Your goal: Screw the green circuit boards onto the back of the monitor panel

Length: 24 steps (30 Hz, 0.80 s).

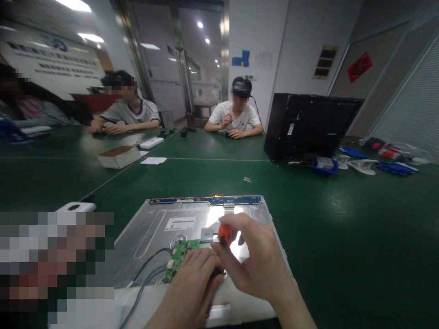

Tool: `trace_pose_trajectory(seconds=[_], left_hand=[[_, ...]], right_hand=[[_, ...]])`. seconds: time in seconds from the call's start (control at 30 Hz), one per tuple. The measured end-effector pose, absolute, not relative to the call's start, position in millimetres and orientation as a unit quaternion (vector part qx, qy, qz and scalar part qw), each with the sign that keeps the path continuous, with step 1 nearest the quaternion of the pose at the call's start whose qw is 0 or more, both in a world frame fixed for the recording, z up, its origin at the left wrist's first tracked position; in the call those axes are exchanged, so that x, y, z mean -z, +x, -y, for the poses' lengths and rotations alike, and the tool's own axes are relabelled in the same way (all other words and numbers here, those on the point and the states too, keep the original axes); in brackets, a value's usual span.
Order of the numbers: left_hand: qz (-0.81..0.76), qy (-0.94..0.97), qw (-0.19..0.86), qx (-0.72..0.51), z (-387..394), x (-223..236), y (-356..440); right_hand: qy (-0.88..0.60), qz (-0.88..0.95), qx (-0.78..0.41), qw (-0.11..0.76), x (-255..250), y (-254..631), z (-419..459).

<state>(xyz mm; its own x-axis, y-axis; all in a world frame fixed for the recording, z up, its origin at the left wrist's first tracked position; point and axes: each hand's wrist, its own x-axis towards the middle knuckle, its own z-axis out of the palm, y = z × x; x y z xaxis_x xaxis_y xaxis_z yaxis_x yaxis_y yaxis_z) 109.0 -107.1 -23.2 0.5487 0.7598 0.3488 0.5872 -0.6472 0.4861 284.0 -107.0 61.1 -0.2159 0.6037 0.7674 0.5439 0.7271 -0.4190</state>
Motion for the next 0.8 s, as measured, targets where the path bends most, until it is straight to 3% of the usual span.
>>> trace_pose_trajectory(seconds=[0.23, 0.43, 0.57, 0.8], left_hand=[[-0.385, 0.861, 0.19, -0.272, 110, 16, 105], [-0.366, 0.837, 0.19, -0.361, 115, 8, 101], [-0.388, 0.819, 0.146, -0.397, 120, -5, 83], [-0.488, 0.802, 0.041, -0.341, 103, -7, 9]], right_hand=[[-0.374, 0.774, -0.026, 0.51, -62, 284, 108], [-0.38, 0.756, -0.005, 0.532, -60, 289, 109], [-0.393, 0.747, -0.004, 0.536, -60, 293, 109], [-0.44, 0.73, -0.041, 0.521, -64, 290, 109]])
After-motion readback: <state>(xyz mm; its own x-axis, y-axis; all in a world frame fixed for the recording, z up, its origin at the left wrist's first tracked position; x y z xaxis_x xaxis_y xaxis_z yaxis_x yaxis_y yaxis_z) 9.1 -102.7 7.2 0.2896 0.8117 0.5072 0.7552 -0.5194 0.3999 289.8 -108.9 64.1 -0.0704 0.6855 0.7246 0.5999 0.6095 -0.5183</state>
